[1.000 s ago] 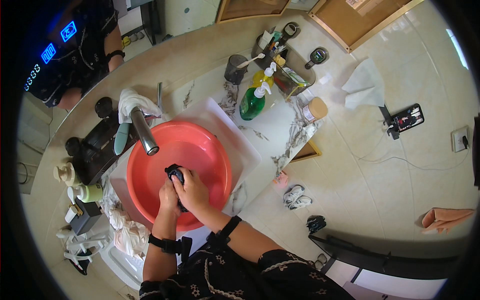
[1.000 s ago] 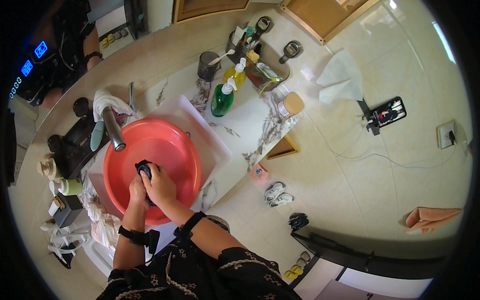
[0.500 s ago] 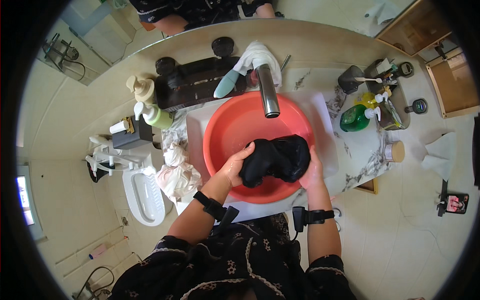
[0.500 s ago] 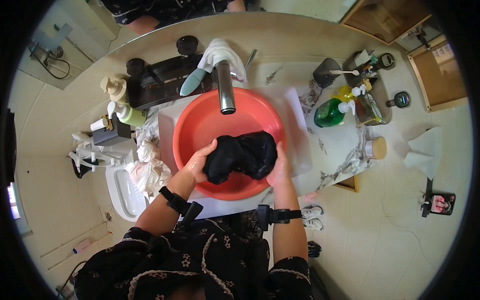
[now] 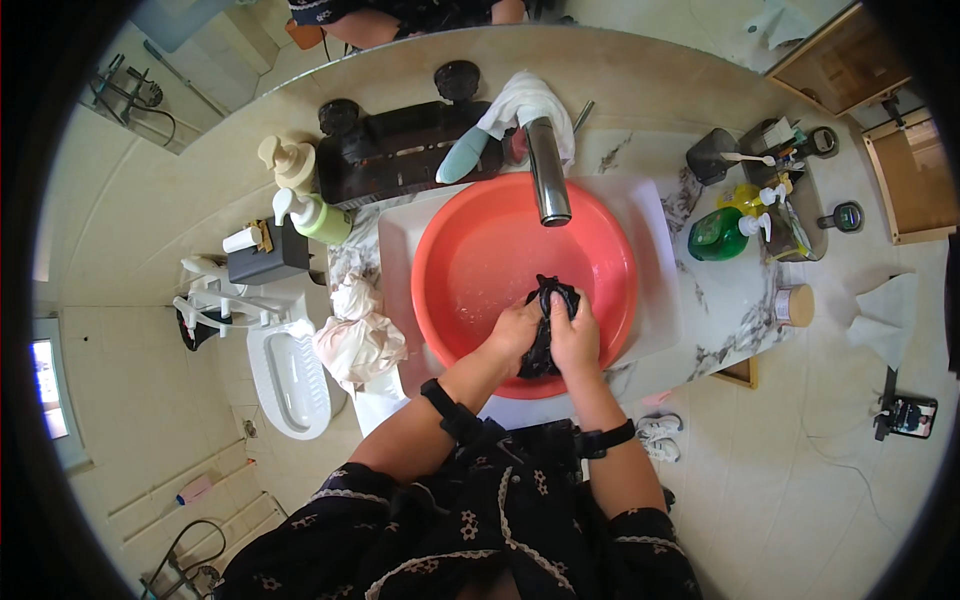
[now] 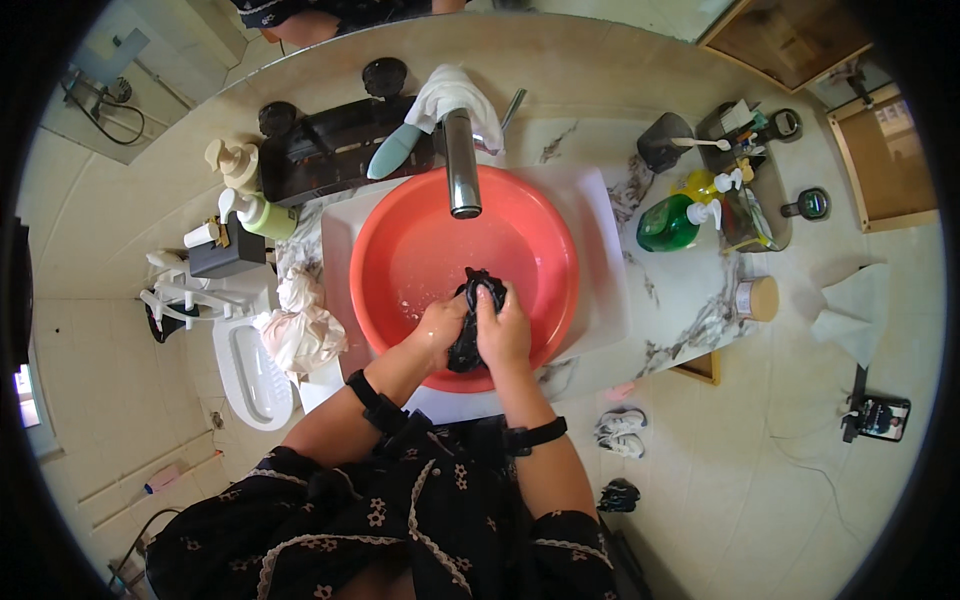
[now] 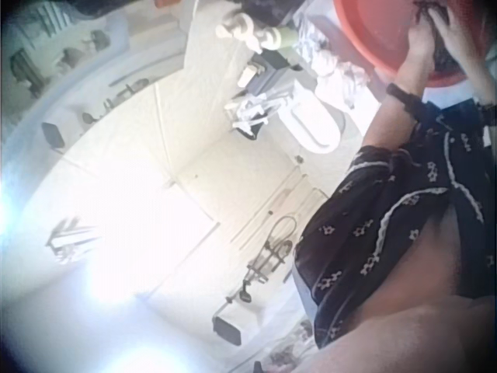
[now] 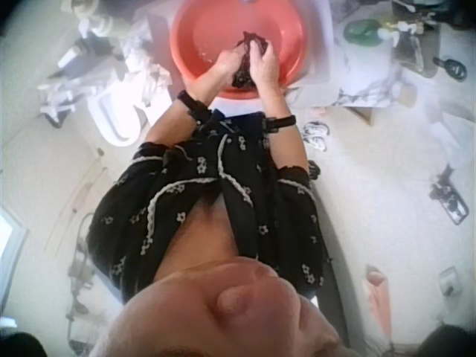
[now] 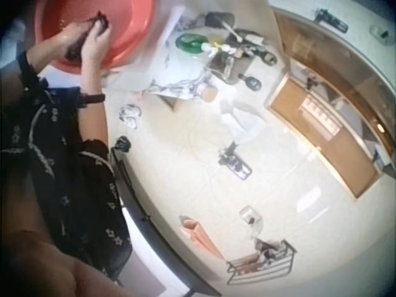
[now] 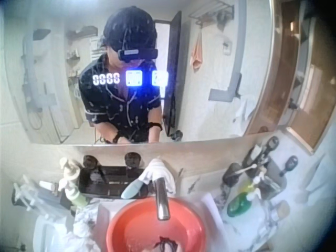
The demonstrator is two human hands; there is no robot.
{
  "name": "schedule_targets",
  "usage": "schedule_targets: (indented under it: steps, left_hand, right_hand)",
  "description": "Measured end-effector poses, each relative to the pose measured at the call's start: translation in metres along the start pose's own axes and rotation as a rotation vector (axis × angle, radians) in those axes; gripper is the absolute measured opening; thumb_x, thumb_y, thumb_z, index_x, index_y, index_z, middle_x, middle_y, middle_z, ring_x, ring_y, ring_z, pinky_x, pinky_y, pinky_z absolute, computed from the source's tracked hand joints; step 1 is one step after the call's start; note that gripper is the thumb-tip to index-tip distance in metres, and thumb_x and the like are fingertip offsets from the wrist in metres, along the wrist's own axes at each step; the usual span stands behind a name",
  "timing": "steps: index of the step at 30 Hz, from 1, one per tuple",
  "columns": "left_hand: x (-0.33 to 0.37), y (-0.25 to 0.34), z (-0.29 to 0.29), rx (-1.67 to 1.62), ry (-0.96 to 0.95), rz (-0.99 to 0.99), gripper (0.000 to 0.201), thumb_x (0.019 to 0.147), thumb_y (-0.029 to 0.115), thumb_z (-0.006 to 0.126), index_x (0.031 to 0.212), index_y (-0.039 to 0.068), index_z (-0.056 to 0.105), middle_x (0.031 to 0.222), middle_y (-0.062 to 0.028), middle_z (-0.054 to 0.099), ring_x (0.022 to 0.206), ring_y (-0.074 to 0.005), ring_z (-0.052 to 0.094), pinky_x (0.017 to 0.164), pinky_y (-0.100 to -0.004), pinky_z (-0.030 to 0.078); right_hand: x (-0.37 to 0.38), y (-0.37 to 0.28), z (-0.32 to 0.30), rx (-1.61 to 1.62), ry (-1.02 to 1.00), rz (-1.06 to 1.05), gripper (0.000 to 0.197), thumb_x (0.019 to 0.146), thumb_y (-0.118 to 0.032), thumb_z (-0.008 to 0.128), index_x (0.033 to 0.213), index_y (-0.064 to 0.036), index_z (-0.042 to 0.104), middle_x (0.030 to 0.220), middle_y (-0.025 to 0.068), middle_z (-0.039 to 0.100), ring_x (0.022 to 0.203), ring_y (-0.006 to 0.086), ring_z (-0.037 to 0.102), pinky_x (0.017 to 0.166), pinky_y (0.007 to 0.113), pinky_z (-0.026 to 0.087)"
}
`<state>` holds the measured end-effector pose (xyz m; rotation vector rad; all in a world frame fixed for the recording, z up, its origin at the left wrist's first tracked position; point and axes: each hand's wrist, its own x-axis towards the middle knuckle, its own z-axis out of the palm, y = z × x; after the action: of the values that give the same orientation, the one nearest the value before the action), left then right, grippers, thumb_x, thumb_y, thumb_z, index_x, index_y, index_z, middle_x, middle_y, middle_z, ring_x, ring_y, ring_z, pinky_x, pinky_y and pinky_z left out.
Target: Washing and rinsing small items of clothing by hand in a basin.
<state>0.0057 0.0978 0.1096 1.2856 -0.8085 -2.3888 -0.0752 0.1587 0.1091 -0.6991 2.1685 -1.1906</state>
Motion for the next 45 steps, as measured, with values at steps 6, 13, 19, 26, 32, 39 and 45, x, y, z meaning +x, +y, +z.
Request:
schedule_targets:
  steps: [6, 13, 19, 26, 32, 39, 45]
  left_hand:
    - [-0.004, 0.023, -0.012, -0.213, -0.166, -0.255, 0.050, 0.088, 0.045, 0.052, 0.114, 0.002, 0.052, 0.098, -0.0119, 0.062, 0.084, -0.0217, 0.062, 0.075, -0.0348, 0.051]
    - [-0.003, 0.024, -0.023, -0.318, -0.202, -0.266, 0.050, 0.087, 0.043, 0.053, 0.116, 0.002, 0.052, 0.106, -0.0128, 0.060, 0.091, -0.0231, 0.061, 0.079, -0.0356, 0.051]
    - [-0.008, 0.033, -0.015, -0.308, -0.193, -0.275, 0.047, 0.087, 0.042, 0.054, 0.114, 0.003, 0.053, 0.103, -0.0124, 0.062, 0.087, -0.0232, 0.063, 0.077, -0.0354, 0.052]
    - [0.000, 0.031, -0.019, -0.328, -0.205, -0.250, 0.051, 0.087, 0.042, 0.053, 0.119, 0.004, 0.049, 0.107, -0.0126, 0.060, 0.094, -0.0253, 0.061, 0.081, -0.0384, 0.051]
    - [0.008, 0.030, -0.021, -0.349, -0.197, -0.272, 0.048, 0.087, 0.039, 0.052, 0.120, 0.005, 0.049, 0.108, -0.0135, 0.060, 0.094, -0.0262, 0.061, 0.081, -0.0397, 0.050]
    - [0.013, 0.027, -0.004, -0.366, -0.194, -0.286, 0.046, 0.086, 0.038, 0.052, 0.118, 0.006, 0.051, 0.111, -0.0129, 0.060, 0.097, -0.0278, 0.060, 0.085, -0.0423, 0.048]
    - [-0.005, 0.039, -0.009, -0.346, -0.330, -0.198, 0.048, 0.086, 0.037, 0.049, 0.123, 0.006, 0.049, 0.117, -0.0116, 0.057, 0.103, -0.0280, 0.057, 0.089, -0.0413, 0.046]
  right_hand:
    - [0.036, 0.049, -0.036, 0.338, -0.096, 0.277, 0.058, 0.090, -0.047, 0.046, 0.121, 0.0020, 0.049, 0.117, 0.0120, 0.056, 0.105, 0.0262, 0.053, 0.094, 0.031, 0.037]
    - [0.079, 0.025, -0.167, 0.179, -0.094, 0.364, 0.046, 0.085, -0.045, 0.054, 0.113, -0.0088, 0.052, 0.098, 0.0054, 0.058, 0.084, 0.0161, 0.059, 0.061, 0.032, 0.050]
    - [0.122, -0.040, -0.264, 0.503, 0.166, 0.394, 0.055, 0.081, -0.056, 0.056, 0.097, -0.0027, 0.055, 0.088, 0.0096, 0.061, 0.076, 0.0217, 0.061, 0.065, 0.033, 0.050]
    - [0.160, -0.028, -0.278, 0.385, 0.047, 0.473, 0.041, 0.084, -0.045, 0.058, 0.085, -0.0043, 0.058, 0.076, 0.0057, 0.062, 0.061, 0.0146, 0.058, 0.055, 0.025, 0.049]
    - [0.166, -0.021, -0.268, 0.434, 0.094, 0.380, 0.035, 0.086, -0.038, 0.058, 0.084, -0.0033, 0.058, 0.073, 0.0064, 0.060, 0.059, 0.0155, 0.058, 0.052, 0.026, 0.048]
    - [0.172, -0.010, -0.278, 0.484, 0.132, 0.417, 0.041, 0.083, -0.044, 0.061, 0.073, -0.0046, 0.057, 0.061, 0.0055, 0.057, 0.047, 0.0148, 0.052, 0.043, 0.026, 0.044]
    - [0.141, -0.004, -0.252, 0.778, 0.109, 0.430, 0.053, 0.083, -0.061, 0.048, 0.060, -0.0143, 0.048, 0.048, -0.0021, 0.046, 0.039, 0.0084, 0.043, 0.036, 0.019, 0.035]
